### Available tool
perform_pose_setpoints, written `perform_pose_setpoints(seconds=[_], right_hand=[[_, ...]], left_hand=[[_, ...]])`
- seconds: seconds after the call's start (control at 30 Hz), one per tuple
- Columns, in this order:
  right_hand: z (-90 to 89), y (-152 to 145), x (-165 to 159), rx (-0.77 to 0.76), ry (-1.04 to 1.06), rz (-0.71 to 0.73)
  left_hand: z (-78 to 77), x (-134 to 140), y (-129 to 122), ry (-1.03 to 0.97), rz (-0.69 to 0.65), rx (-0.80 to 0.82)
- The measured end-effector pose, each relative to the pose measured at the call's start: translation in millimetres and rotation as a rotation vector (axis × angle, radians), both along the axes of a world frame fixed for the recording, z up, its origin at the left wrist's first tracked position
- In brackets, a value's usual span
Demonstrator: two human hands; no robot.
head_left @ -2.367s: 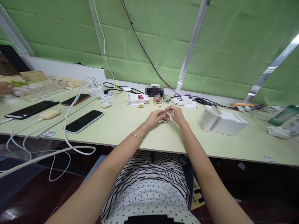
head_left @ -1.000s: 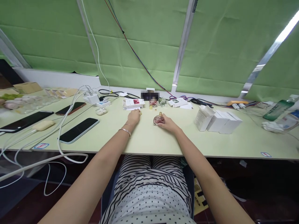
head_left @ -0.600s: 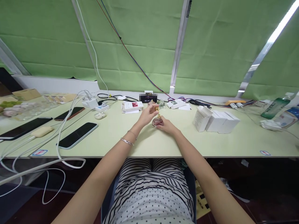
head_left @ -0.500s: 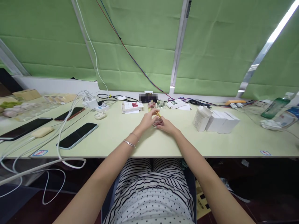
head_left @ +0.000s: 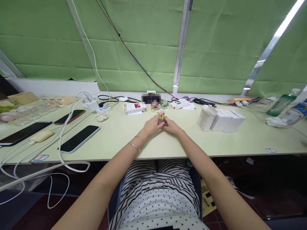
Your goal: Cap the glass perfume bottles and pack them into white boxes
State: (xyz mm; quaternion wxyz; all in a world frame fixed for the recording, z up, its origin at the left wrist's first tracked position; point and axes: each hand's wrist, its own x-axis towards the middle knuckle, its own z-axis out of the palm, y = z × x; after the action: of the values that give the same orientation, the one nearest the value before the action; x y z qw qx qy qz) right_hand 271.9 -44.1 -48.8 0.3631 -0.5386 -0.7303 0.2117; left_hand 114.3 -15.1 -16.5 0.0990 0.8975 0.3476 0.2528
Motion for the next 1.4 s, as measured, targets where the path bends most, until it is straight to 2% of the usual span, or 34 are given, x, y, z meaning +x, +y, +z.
perform_pose_setpoints(seconds=[0.1, 0.17, 0.23, 0.37, 0.43, 0.5, 0.6, 0.7, 0.77, 0.83, 0.9, 1.0, 1.1, 1.17, 1.23, 1.4], right_hand=[[1.3, -1.4, -2.6, 0.008, -0.028, 0.005], [5.7, -6.5, -1.2, 0.076, -0.108, -0.118], [14.0, -17.7, 6.1, 0.246, -0.139, -0.38], [32.2, -52.3, 40.0, 0.718, 0.047, -1.081], [33.5, -66.6, 59.6, 0.76, 0.092, -1.334], [27.3, -74.0, 74.8, 0.644, 0.088, -1.428], [10.7, -73.4, 86.7, 0.47, 0.031, -1.428], [-2.0, -68.0, 90.9, 0.384, 0.02, -1.447], [-4.5, -64.8, 92.1, 0.329, 0.034, -1.454], [-1.7, -60.9, 91.1, 0.302, -0.027, -1.357], [5.5, -54.4, 85.5, 0.343, -0.159, -1.141], [18.7, -37.7, 67.6, 0.529, -0.311, -0.761], [24.8, -18.0, 45.1, 0.732, -0.291, -0.544], [22.4, -8.8, 33.9, 0.782, -0.232, -0.511], [16.8, -5.0, 28.6, 0.765, -0.198, -0.513], [3.9, -7.9, 34.7, 0.686, -0.176, -0.541]], left_hand=[[-3.0, 1.2, 1.9, 0.014, 0.006, 0.006], [-5.5, 3.0, 2.7, 0.006, 0.004, -0.017], [-8.5, 4.8, 3.0, -0.017, 0.002, -0.037], [-13.9, 6.6, 3.8, -0.061, 0.01, -0.055], [-15.3, 6.1, 4.7, -0.078, 0.003, -0.062], [-15.7, 4.9, 5.3, -0.086, -0.008, -0.065], [-15.3, 2.9, 5.3, -0.073, -0.01, -0.049], [-14.5, 0.8, 4.7, -0.072, -0.025, -0.04], [-14.2, -1.2, 4.8, -0.093, -0.063, -0.054], [-14.2, -3.9, 5.4, -0.137, -0.124, -0.092], [-14.2, -7.0, 6.4, -0.193, -0.19, -0.151], [-13.3, -11.0, 6.9, -0.255, -0.246, -0.217], [-11.6, -12.2, 6.0, -0.277, -0.272, -0.258], [-11.0, -11.4, 5.5, -0.298, -0.292, -0.31], [-11.0, -10.6, 5.4, -0.322, -0.317, -0.343], [-10.8, -13.8, 5.5, -0.268, -0.343, -0.273]])
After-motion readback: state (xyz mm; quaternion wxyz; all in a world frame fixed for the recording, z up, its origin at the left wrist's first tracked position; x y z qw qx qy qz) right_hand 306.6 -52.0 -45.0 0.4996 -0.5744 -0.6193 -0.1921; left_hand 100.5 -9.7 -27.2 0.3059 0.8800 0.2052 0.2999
